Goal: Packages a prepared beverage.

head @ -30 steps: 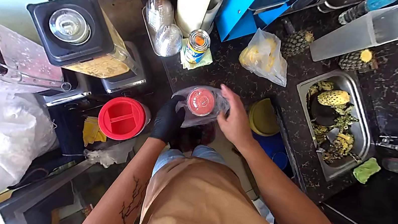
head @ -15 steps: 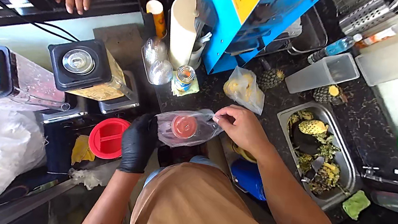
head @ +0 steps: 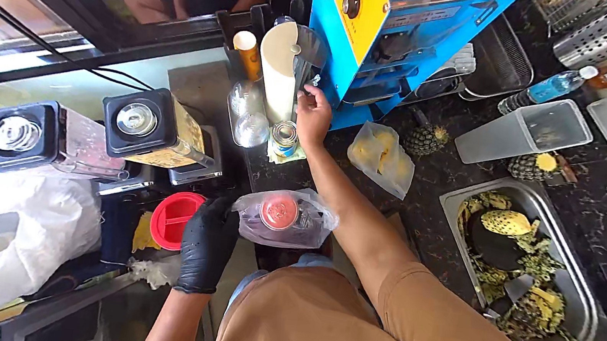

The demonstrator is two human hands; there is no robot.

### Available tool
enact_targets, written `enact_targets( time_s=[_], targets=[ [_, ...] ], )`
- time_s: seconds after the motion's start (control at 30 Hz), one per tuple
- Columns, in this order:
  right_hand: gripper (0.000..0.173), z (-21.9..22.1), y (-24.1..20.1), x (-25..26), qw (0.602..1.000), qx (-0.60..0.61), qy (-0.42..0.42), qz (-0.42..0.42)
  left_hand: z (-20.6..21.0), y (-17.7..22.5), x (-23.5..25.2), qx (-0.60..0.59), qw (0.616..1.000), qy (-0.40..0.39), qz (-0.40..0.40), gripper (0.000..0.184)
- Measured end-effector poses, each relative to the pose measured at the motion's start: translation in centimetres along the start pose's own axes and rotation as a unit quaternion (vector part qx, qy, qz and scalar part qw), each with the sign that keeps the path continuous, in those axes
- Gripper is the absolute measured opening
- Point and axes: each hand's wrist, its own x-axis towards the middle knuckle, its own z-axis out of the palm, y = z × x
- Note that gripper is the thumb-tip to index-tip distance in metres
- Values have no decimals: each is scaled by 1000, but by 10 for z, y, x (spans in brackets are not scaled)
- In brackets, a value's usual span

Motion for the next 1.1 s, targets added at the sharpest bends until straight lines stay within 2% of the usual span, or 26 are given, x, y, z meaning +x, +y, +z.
enact_targets(
  time_s=[0.13,0.2,0.23,0.3,0.37,0.4,0.43,0.5,0.53,0.57,0.63,0.67,0.77,0.87,1.0,1.1],
  targets=[
    [31,-3,-2,18,994,2,-107,-5,-14,-2,-12,-63,998,19,5,21],
    [34,-8,-10,31,985,11,-172,15,-17,-7,-11,-178,984,-18,8,22],
    [33,-10,-14,37,981,12,-191,22,-17,-9,-10,-279,959,-50,7,24],
    [30,-10,-17,43,980,-3,-199,11,-15,-10,-8,-485,867,-109,-35,30],
    [28,-11,-21,45,979,-18,-204,-2,-12,-7,-6,-594,790,-129,-85,27],
    [27,-12,-23,45,978,-25,-207,-6,-11,-4,-6,-602,782,-132,-94,20],
    [25,-13,-24,45,978,-27,-205,-9,-13,-2,-6,-564,811,-137,-79,20],
    [22,-14,-24,42,980,-28,-196,-20,-14,4,-6,-405,906,-122,-22,33],
    [23,-15,-23,41,980,-25,-194,-26,-14,5,-6,-348,931,-107,9,30],
    [26,-15,-24,40,980,-21,-196,-29,-15,5,-5,-327,939,-98,34,26],
    [32,-13,-26,43,979,-20,-203,-23,-18,6,-1,-382,917,-102,55,20],
    [28,-13,-28,43,979,-26,-202,-21,-21,7,1,-424,897,-111,53,20],
    [23,-13,-29,42,978,-26,-204,-37,-23,6,3,-531,839,-121,18,25],
    [19,-13,-32,38,982,13,-184,-51,-19,4,3,-589,800,-114,-8,31],
    [15,-16,-30,29,980,4,-99,-176,-12,2,-1,-602,793,-89,12,27],
    [14,-32,-50,27,954,-11,-39,-296,-12,3,-3,-626,776,-79,0,26]
  ],
)
